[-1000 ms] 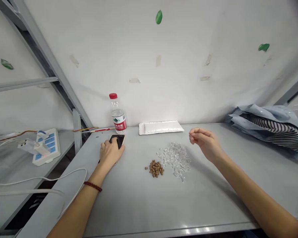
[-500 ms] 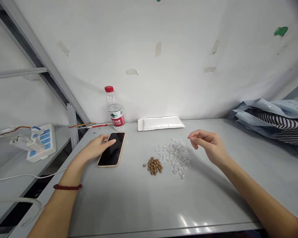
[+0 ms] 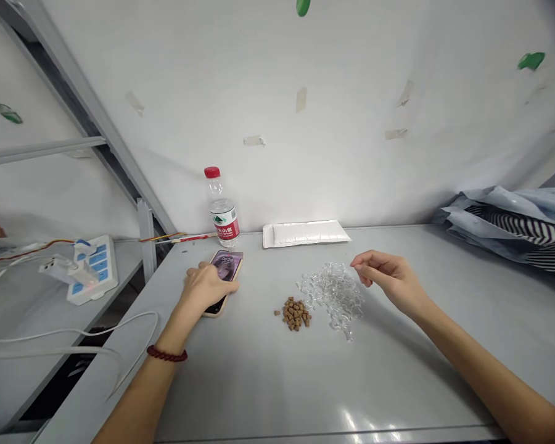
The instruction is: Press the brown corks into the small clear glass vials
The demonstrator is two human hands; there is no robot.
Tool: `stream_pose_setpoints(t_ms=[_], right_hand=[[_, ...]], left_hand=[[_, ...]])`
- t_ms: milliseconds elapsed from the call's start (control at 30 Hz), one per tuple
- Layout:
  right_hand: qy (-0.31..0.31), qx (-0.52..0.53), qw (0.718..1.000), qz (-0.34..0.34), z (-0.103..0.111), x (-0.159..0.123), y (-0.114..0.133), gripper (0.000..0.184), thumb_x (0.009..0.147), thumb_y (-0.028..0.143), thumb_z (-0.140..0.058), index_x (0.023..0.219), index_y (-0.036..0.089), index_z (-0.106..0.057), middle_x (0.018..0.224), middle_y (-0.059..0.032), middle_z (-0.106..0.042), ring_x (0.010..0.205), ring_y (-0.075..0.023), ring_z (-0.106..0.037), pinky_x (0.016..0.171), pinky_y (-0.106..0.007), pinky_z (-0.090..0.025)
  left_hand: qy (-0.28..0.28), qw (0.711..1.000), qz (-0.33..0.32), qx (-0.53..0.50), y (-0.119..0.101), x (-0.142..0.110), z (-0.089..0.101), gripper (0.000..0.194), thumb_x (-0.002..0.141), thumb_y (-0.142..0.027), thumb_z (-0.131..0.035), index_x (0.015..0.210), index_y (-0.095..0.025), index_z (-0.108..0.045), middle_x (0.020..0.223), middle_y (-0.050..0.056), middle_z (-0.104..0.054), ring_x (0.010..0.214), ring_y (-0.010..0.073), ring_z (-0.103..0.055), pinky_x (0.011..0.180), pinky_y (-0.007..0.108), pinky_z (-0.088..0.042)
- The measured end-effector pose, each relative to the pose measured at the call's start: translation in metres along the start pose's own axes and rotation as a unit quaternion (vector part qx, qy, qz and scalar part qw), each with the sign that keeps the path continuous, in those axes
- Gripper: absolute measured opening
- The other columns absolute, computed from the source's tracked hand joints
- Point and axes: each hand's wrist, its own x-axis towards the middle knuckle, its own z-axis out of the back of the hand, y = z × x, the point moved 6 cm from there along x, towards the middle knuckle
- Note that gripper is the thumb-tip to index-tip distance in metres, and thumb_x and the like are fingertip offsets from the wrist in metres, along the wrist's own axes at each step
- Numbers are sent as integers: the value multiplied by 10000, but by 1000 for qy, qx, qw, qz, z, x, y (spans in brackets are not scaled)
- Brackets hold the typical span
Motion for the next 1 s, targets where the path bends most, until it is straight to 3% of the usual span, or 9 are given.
stream_pose_setpoints(t_ms=[133, 300, 533, 733, 867, 1000], right_hand=[[-9, -8, 1000, 1, 2, 1, 1, 145, 769, 344, -625, 749, 203, -654, 581, 12, -517, 565, -134, -461, 563, -277, -396], [-13, -23, 1000, 10, 2, 0, 4, 173, 779, 365, -616, 747, 198, -648, 566, 7, -513, 557, -139, -463, 559, -283, -400], [-1, -41, 999, 14, 0, -4, 6, 198, 812, 388, -599, 764, 201, -646, 578, 7, -505, 566, -142, -474, 557, -280, -398], [-6, -52, 998, 39, 0, -6, 8, 184, 811, 387, -609, 774, 212, -652, 561, 15, -516, 547, -143, -499, 551, -281, -412], [-50, -47, 997, 45, 2, -9, 12, 181, 804, 379, -615, 734, 216, -651, 529, 28, -489, 519, -131, -473, 539, -277, -393], [-84, -33, 995, 36, 4, -10, 12, 175, 791, 381, -627, 721, 222, -649, 522, 32, -476, 520, -129, -462, 527, -271, -379]], left_hand=[[-77, 994, 5, -73, -5, -3, 15, 637, 560, -432, -673, 1054, -61, -521, 1000, 219, -600, 1026, 409, -582, 784, 432, -493], [-218, 958, -1, -186, -30, -1, 31, 804, 657, -384, -651, 1278, -33, -281, 1273, 250, -433, 1234, 354, -448, 971, 426, -435], [-290, 909, -8, -299, -46, 32, 12, 896, 589, -206, -729, 1286, 14, -212, 1301, 299, -337, 1267, 405, -373, 1039, 478, -367], [-283, 881, -37, -378, -31, 38, 1, 849, 611, -252, -756, 1274, -58, -262, 1326, 258, -354, 1286, 376, -369, 1070, 485, -329], [-214, 870, -74, -439, -8, 44, 0, 803, 597, -320, -789, 1246, -140, -352, 1171, 166, -555, 1104, 336, -558, 969, 529, -419], [-133, 844, -129, -503, 3, 60, -4, 625, 503, -298, -834, 1039, -172, -538, 932, 64, -674, 898, 262, -657, 816, 407, -523]])
